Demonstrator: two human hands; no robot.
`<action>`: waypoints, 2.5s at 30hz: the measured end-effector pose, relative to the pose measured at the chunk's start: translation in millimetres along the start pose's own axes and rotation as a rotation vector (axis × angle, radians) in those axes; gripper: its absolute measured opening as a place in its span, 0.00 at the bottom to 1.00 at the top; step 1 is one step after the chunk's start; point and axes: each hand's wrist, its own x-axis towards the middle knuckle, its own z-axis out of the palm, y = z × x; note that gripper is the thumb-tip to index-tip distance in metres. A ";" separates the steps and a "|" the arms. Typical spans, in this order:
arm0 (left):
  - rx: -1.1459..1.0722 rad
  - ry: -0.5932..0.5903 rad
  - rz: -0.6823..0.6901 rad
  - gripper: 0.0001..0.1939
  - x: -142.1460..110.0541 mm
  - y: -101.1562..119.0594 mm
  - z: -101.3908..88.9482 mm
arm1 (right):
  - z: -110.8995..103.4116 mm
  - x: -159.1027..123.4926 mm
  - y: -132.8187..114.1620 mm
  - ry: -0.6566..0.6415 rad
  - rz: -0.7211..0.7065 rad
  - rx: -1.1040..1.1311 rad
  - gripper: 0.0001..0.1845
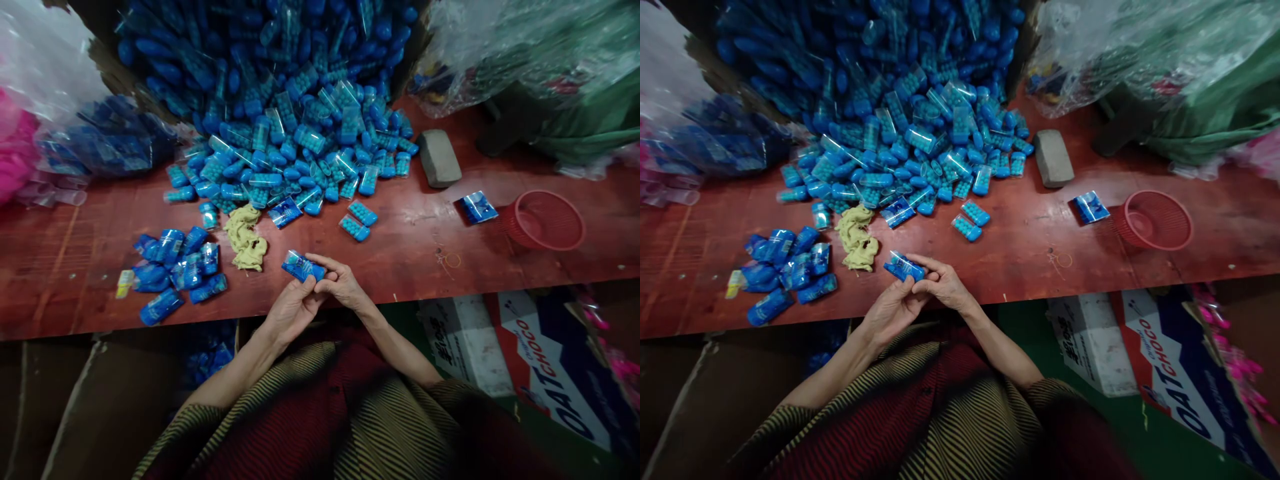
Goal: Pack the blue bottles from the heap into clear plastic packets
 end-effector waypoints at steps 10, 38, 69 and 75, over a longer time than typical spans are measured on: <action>-0.129 0.196 0.246 0.14 -13.1 49.9 -19.5 | -0.4 6.4 10.1 0.027 0.152 0.085 0.28; 1.974 0.745 0.800 0.24 38.5 65.0 -73.6 | 18.6 107.7 -1.3 -0.109 -0.088 -1.587 0.21; 2.101 0.332 0.518 0.18 83.0 98.8 -33.9 | -8.6 101.4 -1.9 0.033 -0.028 -1.310 0.08; 1.838 0.267 0.741 0.11 75.6 91.8 -38.9 | -18.0 94.6 -7.6 -0.007 -0.122 -0.978 0.07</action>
